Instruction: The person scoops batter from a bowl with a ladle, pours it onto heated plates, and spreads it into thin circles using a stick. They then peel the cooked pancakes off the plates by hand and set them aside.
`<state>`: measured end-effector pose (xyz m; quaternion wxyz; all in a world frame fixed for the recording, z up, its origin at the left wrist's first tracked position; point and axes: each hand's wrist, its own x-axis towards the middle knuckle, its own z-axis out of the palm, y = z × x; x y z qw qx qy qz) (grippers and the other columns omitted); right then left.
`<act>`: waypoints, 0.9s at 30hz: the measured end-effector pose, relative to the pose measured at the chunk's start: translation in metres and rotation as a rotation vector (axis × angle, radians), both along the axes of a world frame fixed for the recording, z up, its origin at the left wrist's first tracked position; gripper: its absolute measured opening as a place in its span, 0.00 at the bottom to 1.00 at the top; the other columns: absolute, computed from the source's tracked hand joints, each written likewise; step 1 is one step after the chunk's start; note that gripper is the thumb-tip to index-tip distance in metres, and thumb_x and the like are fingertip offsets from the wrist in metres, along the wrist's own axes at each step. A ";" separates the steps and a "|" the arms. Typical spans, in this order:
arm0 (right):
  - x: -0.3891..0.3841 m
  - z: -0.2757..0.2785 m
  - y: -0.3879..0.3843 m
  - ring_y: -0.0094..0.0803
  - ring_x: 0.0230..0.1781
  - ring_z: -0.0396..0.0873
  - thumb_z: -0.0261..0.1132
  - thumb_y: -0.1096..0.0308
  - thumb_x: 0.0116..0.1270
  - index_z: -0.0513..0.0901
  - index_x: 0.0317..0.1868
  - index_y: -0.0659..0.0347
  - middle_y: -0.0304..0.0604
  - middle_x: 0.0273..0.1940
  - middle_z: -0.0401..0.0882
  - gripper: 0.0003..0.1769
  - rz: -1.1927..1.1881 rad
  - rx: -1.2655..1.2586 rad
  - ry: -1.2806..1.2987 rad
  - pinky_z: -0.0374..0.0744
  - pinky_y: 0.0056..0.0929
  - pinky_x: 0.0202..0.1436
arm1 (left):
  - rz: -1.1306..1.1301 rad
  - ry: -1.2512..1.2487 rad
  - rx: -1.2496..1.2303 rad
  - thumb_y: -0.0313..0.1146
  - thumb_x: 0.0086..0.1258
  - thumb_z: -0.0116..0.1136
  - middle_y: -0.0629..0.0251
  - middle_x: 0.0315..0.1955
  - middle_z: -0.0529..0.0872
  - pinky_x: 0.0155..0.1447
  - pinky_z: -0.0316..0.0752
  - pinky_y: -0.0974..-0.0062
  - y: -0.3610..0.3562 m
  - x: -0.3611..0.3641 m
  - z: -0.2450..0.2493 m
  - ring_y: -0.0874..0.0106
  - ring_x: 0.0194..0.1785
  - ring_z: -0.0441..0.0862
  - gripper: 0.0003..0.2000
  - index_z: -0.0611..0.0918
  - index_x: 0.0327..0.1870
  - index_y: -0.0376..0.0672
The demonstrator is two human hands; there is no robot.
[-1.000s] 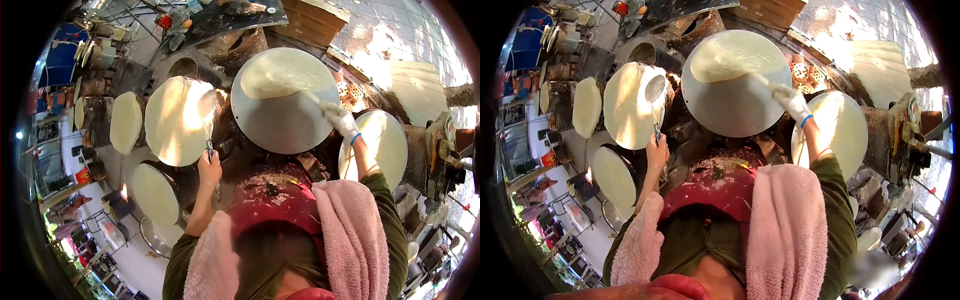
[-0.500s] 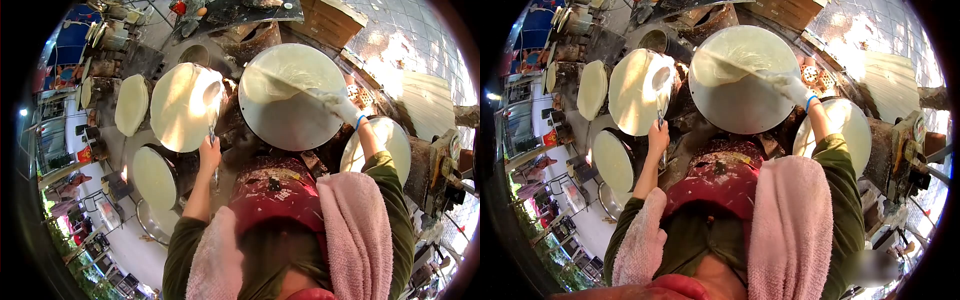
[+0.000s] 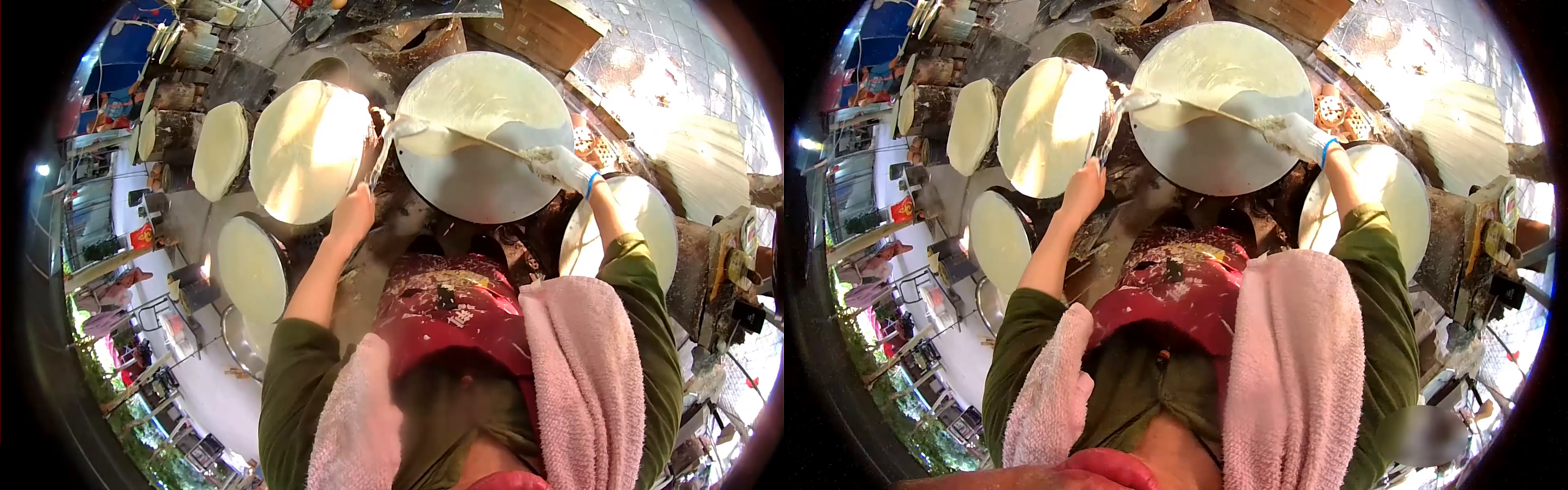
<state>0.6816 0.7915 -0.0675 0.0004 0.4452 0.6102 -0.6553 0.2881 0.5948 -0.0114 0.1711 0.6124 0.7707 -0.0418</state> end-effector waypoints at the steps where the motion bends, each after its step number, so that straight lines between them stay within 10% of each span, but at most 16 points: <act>1: 0.004 0.006 -0.012 0.15 0.22 0.65 0.61 0.67 0.66 0.79 0.57 0.61 0.26 0.28 0.74 0.19 -0.024 -0.054 0.010 0.65 0.16 0.23 | -0.014 -0.027 -0.064 0.33 0.72 0.47 0.45 0.24 0.82 0.35 0.77 0.52 -0.013 0.000 0.006 0.47 0.31 0.82 0.09 0.71 0.38 0.35; 6: 0.046 0.025 -0.088 0.14 0.24 0.68 0.63 0.68 0.61 0.77 0.59 0.66 0.28 0.27 0.74 0.25 -0.135 -0.115 0.208 0.69 0.14 0.26 | -0.038 -0.170 -0.112 0.32 0.71 0.44 0.43 0.24 0.82 0.35 0.76 0.48 -0.080 0.022 0.002 0.45 0.30 0.81 0.08 0.71 0.39 0.35; 12: -0.061 0.025 -0.224 0.16 0.12 0.60 0.61 0.67 0.66 0.74 0.51 0.65 0.29 0.19 0.64 0.15 -0.877 -0.677 0.742 0.59 0.16 0.12 | -0.307 -0.706 0.138 0.29 0.69 0.53 0.39 0.26 0.78 0.33 0.73 0.57 -0.062 -0.007 0.018 0.42 0.34 0.78 0.08 0.73 0.42 0.34; 16: -0.206 0.010 -0.213 0.17 0.14 0.63 0.60 0.59 0.70 0.74 0.53 0.54 0.30 0.23 0.68 0.15 -0.960 -0.479 0.579 0.63 0.18 0.14 | -0.052 -0.765 0.450 0.29 0.71 0.54 0.54 0.23 0.80 0.30 0.71 0.72 -0.057 -0.051 0.051 0.61 0.25 0.80 0.06 0.76 0.40 0.34; 18: -0.270 -0.003 -0.205 0.20 0.12 0.65 0.58 0.56 0.71 0.76 0.46 0.53 0.32 0.22 0.70 0.11 -1.009 -0.327 0.395 0.66 0.22 0.14 | 0.019 -0.818 0.515 0.29 0.74 0.50 0.78 0.19 0.71 0.23 0.59 0.85 -0.057 -0.077 0.056 0.87 0.20 0.65 0.06 0.77 0.41 0.37; 20: -0.307 -0.027 -0.201 0.49 0.36 0.81 0.50 0.45 0.71 0.75 0.55 0.52 0.54 0.38 0.82 0.24 -0.907 0.097 -0.183 0.78 0.41 0.41 | 0.102 -0.945 0.406 0.29 0.75 0.49 0.78 0.19 0.69 0.23 0.59 0.86 -0.063 -0.105 0.051 0.89 0.21 0.63 0.06 0.76 0.40 0.37; 22: -0.308 -0.016 -0.209 0.59 0.52 0.74 0.46 0.40 0.70 0.72 0.61 0.45 0.59 0.49 0.78 0.28 -1.033 0.142 -0.400 0.72 0.46 0.55 | 0.117 -1.014 0.388 0.30 0.75 0.49 0.77 0.21 0.69 0.24 0.59 0.87 -0.073 -0.119 0.050 0.88 0.22 0.63 0.06 0.76 0.40 0.37; 27: -0.255 -0.010 -0.234 0.57 0.48 0.78 0.48 0.50 0.71 0.76 0.51 0.54 0.57 0.43 0.81 0.21 -1.156 0.185 -0.602 0.75 0.48 0.50 | 0.170 -0.996 0.357 0.30 0.74 0.50 0.74 0.23 0.71 0.26 0.63 0.84 -0.100 -0.141 0.036 0.85 0.24 0.64 0.07 0.76 0.40 0.35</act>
